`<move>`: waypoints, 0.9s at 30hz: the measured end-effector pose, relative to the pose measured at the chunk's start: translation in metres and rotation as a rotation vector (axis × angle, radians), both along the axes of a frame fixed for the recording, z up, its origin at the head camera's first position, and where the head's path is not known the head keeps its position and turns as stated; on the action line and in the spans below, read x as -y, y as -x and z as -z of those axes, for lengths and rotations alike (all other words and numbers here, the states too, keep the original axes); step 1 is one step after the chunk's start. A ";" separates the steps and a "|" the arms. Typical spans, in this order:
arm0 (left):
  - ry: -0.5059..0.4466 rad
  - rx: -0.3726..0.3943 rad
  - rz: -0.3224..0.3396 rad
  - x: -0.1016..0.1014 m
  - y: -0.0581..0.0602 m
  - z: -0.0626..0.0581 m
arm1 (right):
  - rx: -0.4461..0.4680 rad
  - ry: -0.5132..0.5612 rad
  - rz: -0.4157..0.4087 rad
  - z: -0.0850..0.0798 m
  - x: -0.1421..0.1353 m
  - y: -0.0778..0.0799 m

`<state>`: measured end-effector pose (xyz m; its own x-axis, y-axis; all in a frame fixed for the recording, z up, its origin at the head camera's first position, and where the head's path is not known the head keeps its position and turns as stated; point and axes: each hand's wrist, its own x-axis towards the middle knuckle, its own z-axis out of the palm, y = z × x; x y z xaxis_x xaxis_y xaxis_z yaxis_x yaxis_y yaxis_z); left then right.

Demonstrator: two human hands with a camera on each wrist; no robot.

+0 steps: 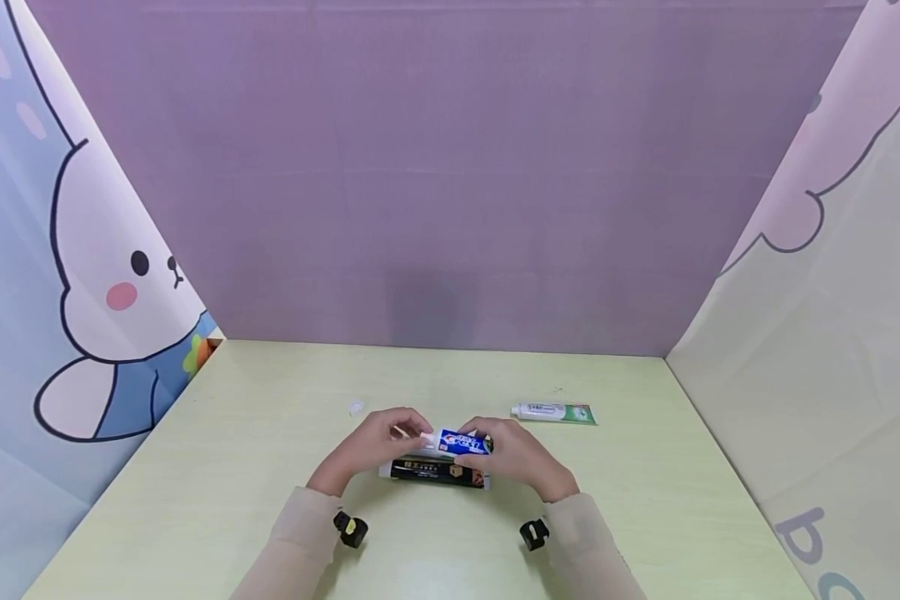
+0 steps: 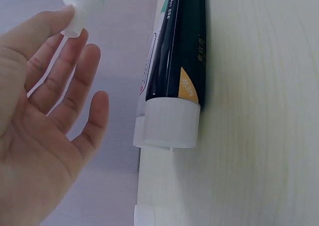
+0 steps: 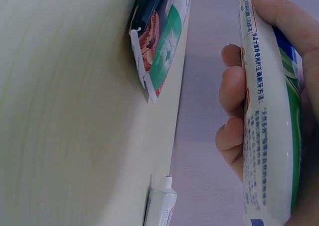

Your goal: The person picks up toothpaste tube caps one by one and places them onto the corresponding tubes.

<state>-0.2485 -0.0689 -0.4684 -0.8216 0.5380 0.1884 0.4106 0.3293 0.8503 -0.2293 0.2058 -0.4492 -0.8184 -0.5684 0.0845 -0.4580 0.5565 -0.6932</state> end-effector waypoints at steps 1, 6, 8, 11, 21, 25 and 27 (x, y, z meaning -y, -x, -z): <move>-0.005 -0.003 0.003 0.000 0.000 0.000 | 0.001 0.002 -0.001 0.000 0.000 0.000; -0.018 -0.005 0.008 0.000 -0.002 -0.003 | 0.008 0.010 -0.005 -0.001 0.000 0.000; -0.023 -0.011 0.007 -0.001 -0.002 -0.004 | 0.010 0.012 -0.005 -0.001 0.000 0.000; -0.029 -0.019 0.007 -0.001 -0.003 -0.005 | 0.006 0.010 -0.006 0.000 0.000 0.000; 0.017 0.032 -0.023 0.000 -0.002 0.001 | -0.008 0.010 -0.006 0.001 -0.001 0.000; 0.052 0.032 -0.039 0.001 -0.002 0.001 | -0.008 0.002 -0.001 0.000 0.000 0.000; 0.073 0.026 -0.053 0.002 -0.002 0.001 | -0.010 -0.001 0.003 0.000 0.000 0.000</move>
